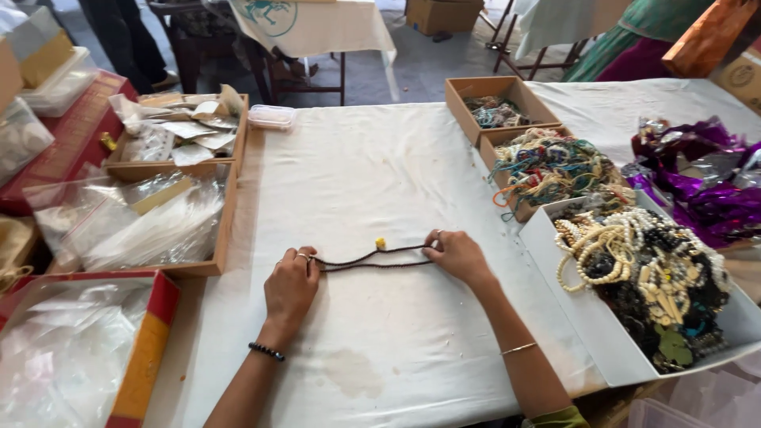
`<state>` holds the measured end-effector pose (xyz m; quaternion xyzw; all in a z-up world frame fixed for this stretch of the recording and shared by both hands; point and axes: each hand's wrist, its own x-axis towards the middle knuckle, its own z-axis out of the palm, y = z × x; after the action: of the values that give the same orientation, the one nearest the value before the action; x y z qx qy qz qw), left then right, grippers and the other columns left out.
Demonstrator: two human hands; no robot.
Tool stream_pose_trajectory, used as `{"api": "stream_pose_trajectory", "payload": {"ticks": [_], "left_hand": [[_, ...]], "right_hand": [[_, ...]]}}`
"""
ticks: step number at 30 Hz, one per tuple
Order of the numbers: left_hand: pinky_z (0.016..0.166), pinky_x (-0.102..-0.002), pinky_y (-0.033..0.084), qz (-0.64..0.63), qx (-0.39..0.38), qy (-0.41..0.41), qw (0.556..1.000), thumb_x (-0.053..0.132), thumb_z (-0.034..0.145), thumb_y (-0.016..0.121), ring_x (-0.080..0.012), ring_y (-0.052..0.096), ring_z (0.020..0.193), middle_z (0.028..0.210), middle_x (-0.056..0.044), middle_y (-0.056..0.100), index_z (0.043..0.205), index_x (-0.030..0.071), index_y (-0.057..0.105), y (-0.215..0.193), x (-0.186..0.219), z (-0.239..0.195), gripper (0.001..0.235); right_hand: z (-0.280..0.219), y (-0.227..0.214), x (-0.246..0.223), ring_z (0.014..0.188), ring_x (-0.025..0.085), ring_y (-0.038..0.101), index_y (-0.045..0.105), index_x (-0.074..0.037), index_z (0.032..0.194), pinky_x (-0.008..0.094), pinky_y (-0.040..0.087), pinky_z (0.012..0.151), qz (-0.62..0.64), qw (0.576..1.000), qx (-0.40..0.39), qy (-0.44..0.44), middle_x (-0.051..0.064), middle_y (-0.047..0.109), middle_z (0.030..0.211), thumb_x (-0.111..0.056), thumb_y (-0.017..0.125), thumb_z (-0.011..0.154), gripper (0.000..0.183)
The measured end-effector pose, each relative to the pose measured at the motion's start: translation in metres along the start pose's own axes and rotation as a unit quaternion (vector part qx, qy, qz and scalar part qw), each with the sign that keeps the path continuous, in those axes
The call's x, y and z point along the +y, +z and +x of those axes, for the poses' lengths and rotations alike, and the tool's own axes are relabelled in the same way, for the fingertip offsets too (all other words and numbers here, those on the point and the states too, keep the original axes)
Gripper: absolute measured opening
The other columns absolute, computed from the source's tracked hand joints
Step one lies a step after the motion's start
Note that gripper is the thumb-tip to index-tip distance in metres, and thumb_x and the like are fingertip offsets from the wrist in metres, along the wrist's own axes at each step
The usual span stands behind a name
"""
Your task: The person handles various jewelry items, including a beaded necklace and a bracelet, on a white table. They place the items into small plastic bags and then into a small plastic container. The person also handles a small cloth pouch and other packaging materials.
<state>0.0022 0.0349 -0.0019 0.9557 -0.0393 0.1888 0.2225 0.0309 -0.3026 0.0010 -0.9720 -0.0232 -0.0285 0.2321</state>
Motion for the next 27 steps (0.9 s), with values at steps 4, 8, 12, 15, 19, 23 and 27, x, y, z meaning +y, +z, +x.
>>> {"api": "stream_pose_trajectory", "payload": {"ticks": [4,8,12,15,19,23,27], "left_hand": [[0.077,-0.045,0.057,-0.016,-0.003,-0.033,0.999,0.018,0.089,0.065,-0.0312,0.068,0.094,0.100,-0.010,0.070,0.114,0.011,0.071,-0.005,-0.005,0.004,0.028],[0.081,-0.044,0.056,-0.042,-0.025,-0.046,0.998,0.020,0.087,0.066,-0.0304,0.068,0.095,0.099,-0.010,0.071,0.105,0.009,0.073,-0.003,-0.006,0.002,0.022],[0.076,-0.033,0.053,-0.219,-0.095,-0.100,0.966,0.021,0.093,0.063,-0.0198,0.066,0.085,0.098,-0.010,0.076,0.099,0.005,0.078,0.037,-0.043,0.012,0.023],[0.060,-0.024,0.041,-0.567,-0.214,-0.149,0.781,0.018,0.101,0.059,-0.0083,0.051,0.069,0.104,-0.008,0.072,0.114,-0.001,0.069,0.043,-0.065,0.011,0.025],[0.048,-0.020,0.031,-0.744,-0.278,-0.161,0.586,0.018,0.099,0.055,-0.0037,0.035,0.057,0.122,-0.003,0.066,0.132,0.001,0.057,-0.019,0.000,0.003,0.037],[0.047,-0.017,0.031,-0.700,-0.374,-0.182,0.581,0.029,0.096,0.049,-0.0034,0.035,0.053,0.128,-0.001,0.070,0.137,0.006,0.060,-0.033,0.035,-0.009,0.048],[0.049,-0.018,0.033,-0.661,-0.482,-0.182,0.545,0.038,0.102,0.045,-0.0050,0.039,0.055,0.108,-0.004,0.068,0.130,0.005,0.064,-0.019,0.029,-0.020,0.047]], "right_hand": [[0.001,-0.012,0.004,0.075,0.021,0.073,0.079,-0.017,0.100,0.037,0.057,0.071,0.001,1.000,-0.004,0.014,0.006,0.076,0.080,-0.034,0.078,0.083,0.024],[0.002,-0.013,0.008,0.076,0.020,0.073,0.080,-0.016,0.096,0.036,0.057,0.071,0.002,1.000,0.003,0.031,0.006,0.077,0.082,-0.033,0.080,0.081,0.022],[0.012,0.002,0.022,0.081,0.017,0.074,0.079,-0.010,0.095,0.031,0.056,0.074,0.077,0.996,0.028,0.021,0.006,0.078,0.090,-0.027,0.081,0.081,0.022],[0.010,0.002,0.018,0.083,0.013,0.071,0.076,-0.005,0.097,0.027,0.056,0.075,0.242,0.970,-0.002,0.007,0.004,0.076,0.089,-0.022,0.080,0.085,0.022],[-0.007,0.007,-0.020,0.080,0.011,0.066,0.071,-0.004,0.102,0.026,0.055,0.075,0.439,0.892,-0.100,-0.049,0.000,0.071,0.086,-0.019,0.075,0.090,0.019],[-0.027,0.006,-0.055,0.070,0.006,0.058,0.069,-0.006,0.107,0.023,0.048,0.063,0.517,0.830,-0.191,-0.078,-0.003,0.066,0.080,-0.019,0.071,0.094,0.018],[-0.020,0.011,-0.049,0.066,0.003,0.051,0.072,-0.009,0.105,0.020,0.042,0.057,0.509,0.854,-0.106,-0.024,-0.006,0.061,0.076,-0.021,0.072,0.095,0.016]]}}
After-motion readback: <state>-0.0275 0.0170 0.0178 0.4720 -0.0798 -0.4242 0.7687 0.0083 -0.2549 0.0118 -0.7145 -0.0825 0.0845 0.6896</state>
